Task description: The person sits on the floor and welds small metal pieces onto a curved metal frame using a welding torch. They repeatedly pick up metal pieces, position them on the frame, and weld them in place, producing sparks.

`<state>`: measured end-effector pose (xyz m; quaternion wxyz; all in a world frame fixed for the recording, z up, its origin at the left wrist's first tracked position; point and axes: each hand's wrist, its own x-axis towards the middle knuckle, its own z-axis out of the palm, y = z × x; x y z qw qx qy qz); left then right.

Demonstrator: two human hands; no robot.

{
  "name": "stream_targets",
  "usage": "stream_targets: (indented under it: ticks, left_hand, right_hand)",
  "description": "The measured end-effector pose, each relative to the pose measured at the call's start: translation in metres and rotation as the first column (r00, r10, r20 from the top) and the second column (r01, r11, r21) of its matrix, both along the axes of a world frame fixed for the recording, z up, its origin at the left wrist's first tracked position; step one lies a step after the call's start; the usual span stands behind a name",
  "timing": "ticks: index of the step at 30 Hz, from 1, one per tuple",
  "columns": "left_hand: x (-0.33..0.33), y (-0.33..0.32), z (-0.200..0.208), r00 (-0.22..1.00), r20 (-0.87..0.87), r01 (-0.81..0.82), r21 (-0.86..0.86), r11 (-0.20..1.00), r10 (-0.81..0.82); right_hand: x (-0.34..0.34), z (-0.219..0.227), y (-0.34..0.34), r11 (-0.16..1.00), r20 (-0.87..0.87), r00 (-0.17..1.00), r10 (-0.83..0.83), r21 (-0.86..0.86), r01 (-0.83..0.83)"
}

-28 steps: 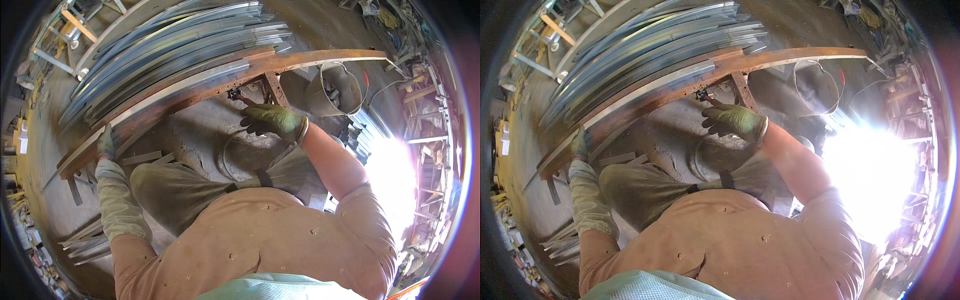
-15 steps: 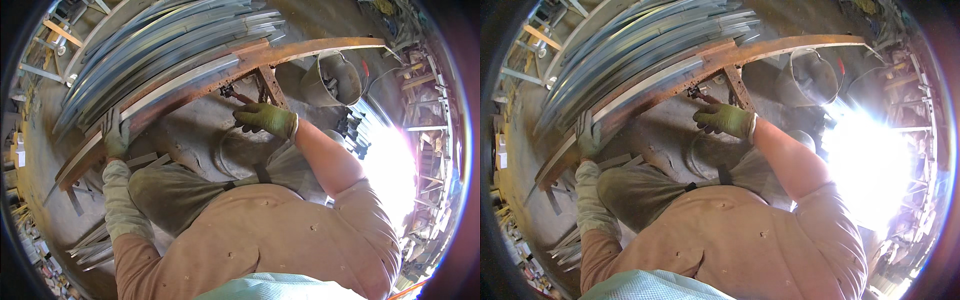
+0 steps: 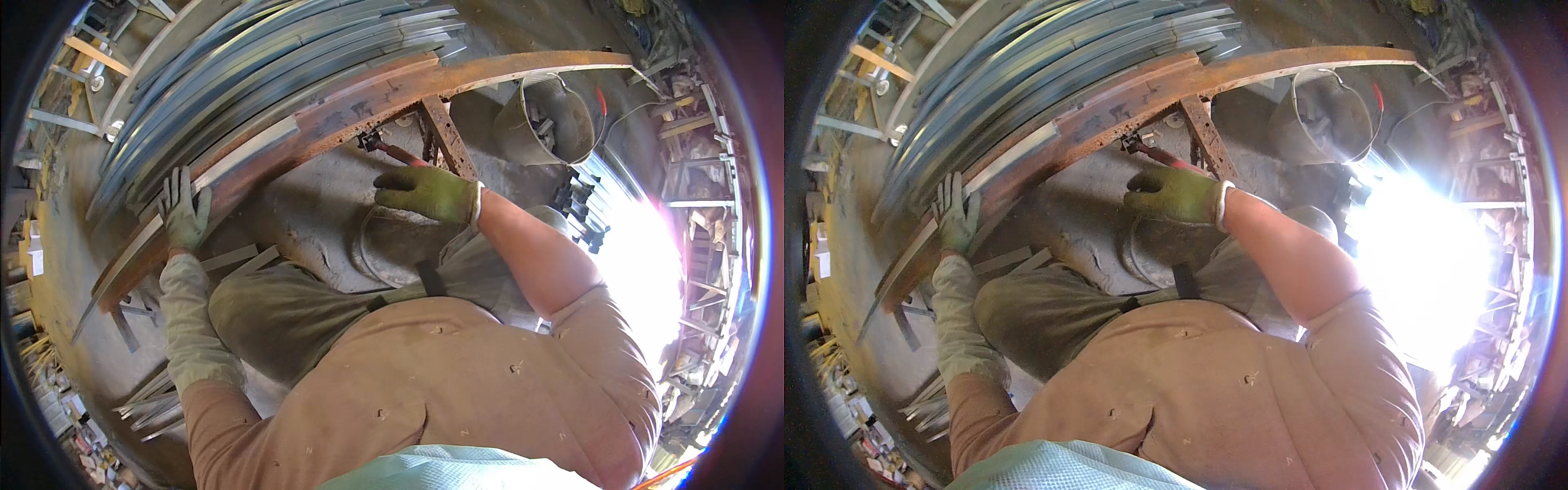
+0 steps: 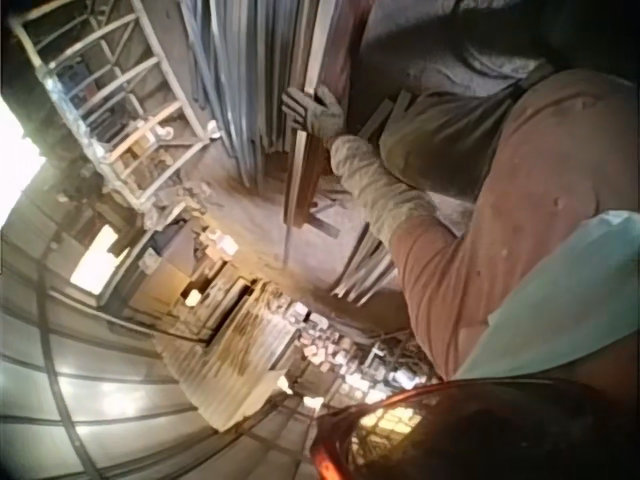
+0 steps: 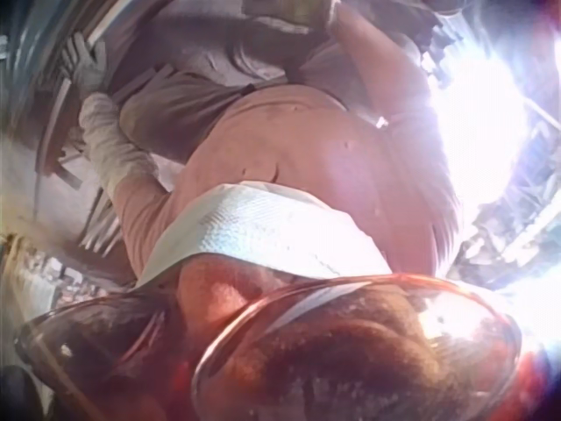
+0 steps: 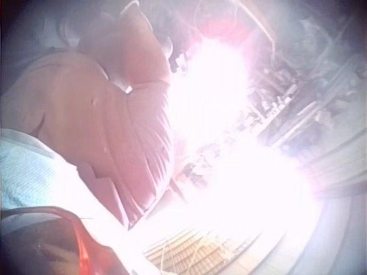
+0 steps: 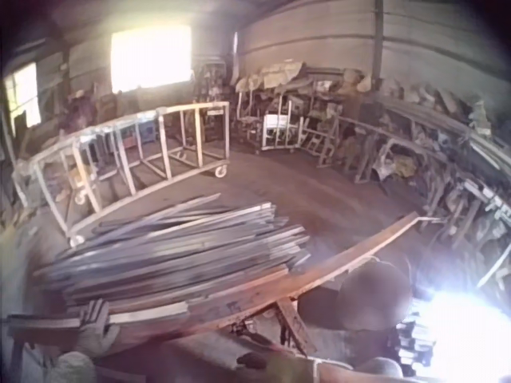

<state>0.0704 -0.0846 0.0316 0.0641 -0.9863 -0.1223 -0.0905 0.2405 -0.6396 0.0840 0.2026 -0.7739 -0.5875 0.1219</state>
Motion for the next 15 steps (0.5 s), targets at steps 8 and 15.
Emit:
stream_targets:
  ticks: [8,15]
  left_hand:
    - [0.008,0.007,-0.01,0.997,0.075,0.017,-0.02,1.0,-0.015]
    - [-0.001,0.015,-0.012,0.993,0.115,0.044,-0.047,0.998,-0.038]
  right_hand:
    - [0.032,-0.008,0.123,0.936,0.068,0.935,-0.348,-0.021,0.35]
    - [0.086,-0.013,0.108,0.952,0.267,0.925,-0.272,-0.066,0.299]
